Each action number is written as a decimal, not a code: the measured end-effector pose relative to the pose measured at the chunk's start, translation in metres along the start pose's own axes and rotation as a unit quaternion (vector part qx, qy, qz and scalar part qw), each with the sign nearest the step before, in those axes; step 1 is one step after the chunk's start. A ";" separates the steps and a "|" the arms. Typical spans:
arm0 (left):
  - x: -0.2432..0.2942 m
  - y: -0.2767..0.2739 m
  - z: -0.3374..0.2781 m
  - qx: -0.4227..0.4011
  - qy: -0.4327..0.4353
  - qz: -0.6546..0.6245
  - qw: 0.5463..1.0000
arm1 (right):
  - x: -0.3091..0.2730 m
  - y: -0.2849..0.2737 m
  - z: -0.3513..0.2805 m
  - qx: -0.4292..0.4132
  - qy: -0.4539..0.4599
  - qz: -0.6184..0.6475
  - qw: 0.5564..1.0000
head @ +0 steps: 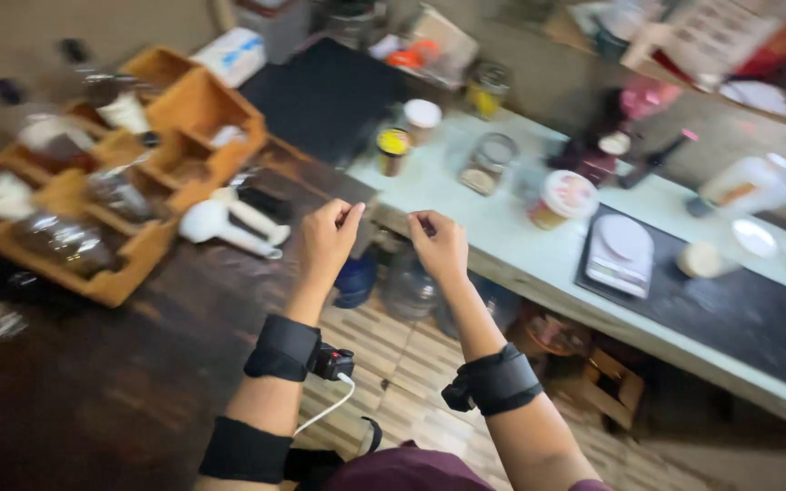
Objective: The person organizes bar equipment by picking up bottles, a cocktail shaker, a jigger, a hand frother, and a scoop, then placing them into a wooden caddy on a table. The person also handles a digital scale and a plastic jar during the process.
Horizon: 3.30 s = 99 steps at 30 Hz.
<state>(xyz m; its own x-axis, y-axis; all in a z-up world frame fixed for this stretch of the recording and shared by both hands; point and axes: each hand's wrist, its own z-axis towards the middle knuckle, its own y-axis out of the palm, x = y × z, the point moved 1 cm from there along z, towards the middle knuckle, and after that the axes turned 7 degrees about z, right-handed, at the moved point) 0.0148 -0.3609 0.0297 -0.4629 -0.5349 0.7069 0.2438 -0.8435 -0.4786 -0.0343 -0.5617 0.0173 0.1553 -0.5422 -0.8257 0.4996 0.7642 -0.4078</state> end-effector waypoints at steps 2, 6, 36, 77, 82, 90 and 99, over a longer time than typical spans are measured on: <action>0.021 0.037 -0.006 -0.041 0.000 -0.051 0.998 | 0.021 -0.038 -0.006 0.029 0.023 -0.002 0.999; 0.066 0.099 -0.017 -0.087 -0.010 -0.025 0.996 | 0.061 -0.111 -0.021 0.072 0.087 -0.042 0.993; 0.222 0.435 0.052 -0.386 0.153 -0.141 0.899 | 0.202 -0.312 0.023 0.401 0.258 -0.148 0.867; 0.222 0.705 0.047 -0.163 0.400 0.007 0.902 | 0.542 -0.399 0.196 0.065 -0.047 -0.190 0.979; 0.229 0.689 0.056 -0.178 0.396 -0.002 0.901 | 0.506 -0.401 0.203 0.063 -0.055 -0.172 0.981; 0.228 0.687 0.065 -0.200 0.386 -0.018 0.900 | 0.542 -0.392 0.204 0.057 -0.069 -0.147 0.985; 0.211 0.693 0.058 -0.226 0.376 -0.040 0.898 | 0.602 -0.386 0.168 0.052 -0.081 -0.120 0.988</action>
<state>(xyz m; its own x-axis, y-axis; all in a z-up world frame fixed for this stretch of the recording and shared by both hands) 0.1355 -1.0611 -0.1230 -0.9494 -0.1463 0.2779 -0.1072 -0.6807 -0.7247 0.0098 -1.2417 -0.2575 0.1519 -0.7593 -0.6328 0.6230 0.5706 -0.5351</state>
